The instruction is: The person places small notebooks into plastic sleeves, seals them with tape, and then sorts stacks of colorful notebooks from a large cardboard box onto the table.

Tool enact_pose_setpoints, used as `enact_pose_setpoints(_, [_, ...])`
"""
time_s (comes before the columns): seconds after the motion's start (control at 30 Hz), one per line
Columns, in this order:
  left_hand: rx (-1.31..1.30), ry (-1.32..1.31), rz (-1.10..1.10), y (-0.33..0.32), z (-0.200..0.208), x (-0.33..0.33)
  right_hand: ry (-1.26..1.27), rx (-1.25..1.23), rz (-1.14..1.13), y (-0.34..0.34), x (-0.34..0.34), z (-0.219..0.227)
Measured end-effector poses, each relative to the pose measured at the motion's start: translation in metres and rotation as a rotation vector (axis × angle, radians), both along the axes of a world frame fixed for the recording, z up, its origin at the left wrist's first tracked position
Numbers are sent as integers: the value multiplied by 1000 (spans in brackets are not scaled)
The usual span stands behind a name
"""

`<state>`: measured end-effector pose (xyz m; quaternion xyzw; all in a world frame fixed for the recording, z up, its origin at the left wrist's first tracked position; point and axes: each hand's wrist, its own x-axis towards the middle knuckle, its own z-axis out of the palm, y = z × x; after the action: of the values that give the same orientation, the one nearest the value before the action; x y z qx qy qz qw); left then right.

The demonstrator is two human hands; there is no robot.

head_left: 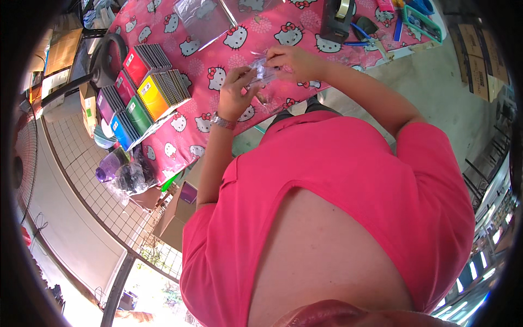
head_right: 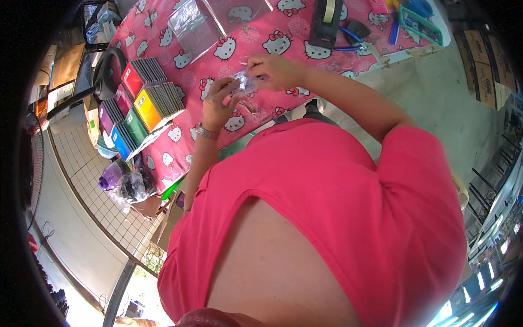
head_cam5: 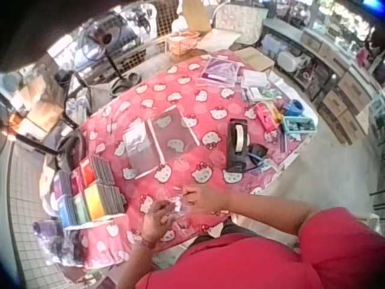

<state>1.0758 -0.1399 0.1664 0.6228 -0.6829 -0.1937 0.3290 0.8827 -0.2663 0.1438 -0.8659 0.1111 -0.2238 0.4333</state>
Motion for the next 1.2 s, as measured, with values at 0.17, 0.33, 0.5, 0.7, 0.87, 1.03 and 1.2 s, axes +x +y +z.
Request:
enact_pose_setpoints(0.17, [-3, -215, -108, 12, -6, 6, 9, -320, 54, 10, -6, 11])
enact_pose_setpoints(0.33, [75, 12, 211, 12, -28, -1, -10, 41, -287, 33, 12, -19])
enact_pose_setpoints(0.5, [138, -6, 414, -1, -23, -7, 76, -127, -545, 46, 23, -14])
enact_pose_setpoints(0.7, [268, -114, 400, -6, -15, -3, -5, -84, -1111, -19, -46, -19])
enact_pose_setpoints(0.87, [325, 16, 220, -25, -20, 12, -106, 996, -1252, -49, -108, -57])
enact_pose_setpoints(1.03, [334, -11, 123, -27, -23, 29, -466, 1110, -1061, -8, -106, -61])
enact_pose_setpoints(1.2, [332, 36, 134, -27, -14, 20, -451, 1569, -729, 5, -113, -113])
